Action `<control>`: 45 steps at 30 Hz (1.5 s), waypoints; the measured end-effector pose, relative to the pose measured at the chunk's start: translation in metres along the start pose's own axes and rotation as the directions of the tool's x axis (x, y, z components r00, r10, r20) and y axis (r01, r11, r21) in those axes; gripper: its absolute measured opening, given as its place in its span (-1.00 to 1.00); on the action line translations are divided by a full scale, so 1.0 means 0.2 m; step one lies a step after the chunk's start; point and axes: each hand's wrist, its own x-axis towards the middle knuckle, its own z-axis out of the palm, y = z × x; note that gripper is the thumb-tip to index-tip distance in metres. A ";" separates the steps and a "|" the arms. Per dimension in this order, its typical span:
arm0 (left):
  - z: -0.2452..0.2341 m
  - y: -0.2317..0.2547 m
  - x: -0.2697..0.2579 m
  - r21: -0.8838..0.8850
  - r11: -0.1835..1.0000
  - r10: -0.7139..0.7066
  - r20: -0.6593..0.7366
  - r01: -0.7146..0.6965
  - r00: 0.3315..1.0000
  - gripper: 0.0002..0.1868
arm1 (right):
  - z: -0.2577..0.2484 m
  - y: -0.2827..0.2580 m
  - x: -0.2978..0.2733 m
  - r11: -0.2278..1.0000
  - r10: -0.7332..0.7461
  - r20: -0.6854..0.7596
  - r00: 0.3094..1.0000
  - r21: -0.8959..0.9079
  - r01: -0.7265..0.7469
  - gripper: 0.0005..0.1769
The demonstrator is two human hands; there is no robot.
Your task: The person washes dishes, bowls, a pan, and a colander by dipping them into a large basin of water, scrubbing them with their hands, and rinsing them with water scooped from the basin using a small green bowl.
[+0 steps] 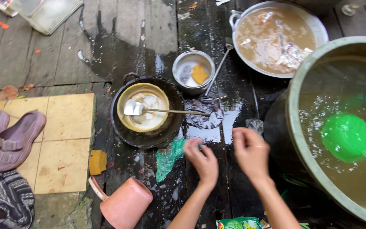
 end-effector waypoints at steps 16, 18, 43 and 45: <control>-0.29 -1.03 0.32 -0.650 0.468 -0.812 -0.049 0.599 0.581 -0.37 | 1.18 0.50 -0.24 0.309 0.480 0.747 0.460 0.348 -0.885 -0.28; -0.27 -0.94 0.24 -0.635 0.519 -0.776 -0.069 0.572 0.627 -0.39 | 1.10 0.56 -0.28 0.297 0.521 0.731 0.441 0.329 -0.897 -0.28; 0.07 -0.70 -0.69 0.016 0.776 -0.612 0.255 0.630 0.748 -0.29 | -0.89 0.97 0.34 0.258 0.605 0.177 0.776 -0.966 0.019 0.43; 0.00 -0.65 -0.66 0.151 0.810 -0.587 0.183 0.567 0.789 -0.18 | -0.92 1.20 0.31 0.235 0.621 0.132 0.773 -0.972 -0.023 0.38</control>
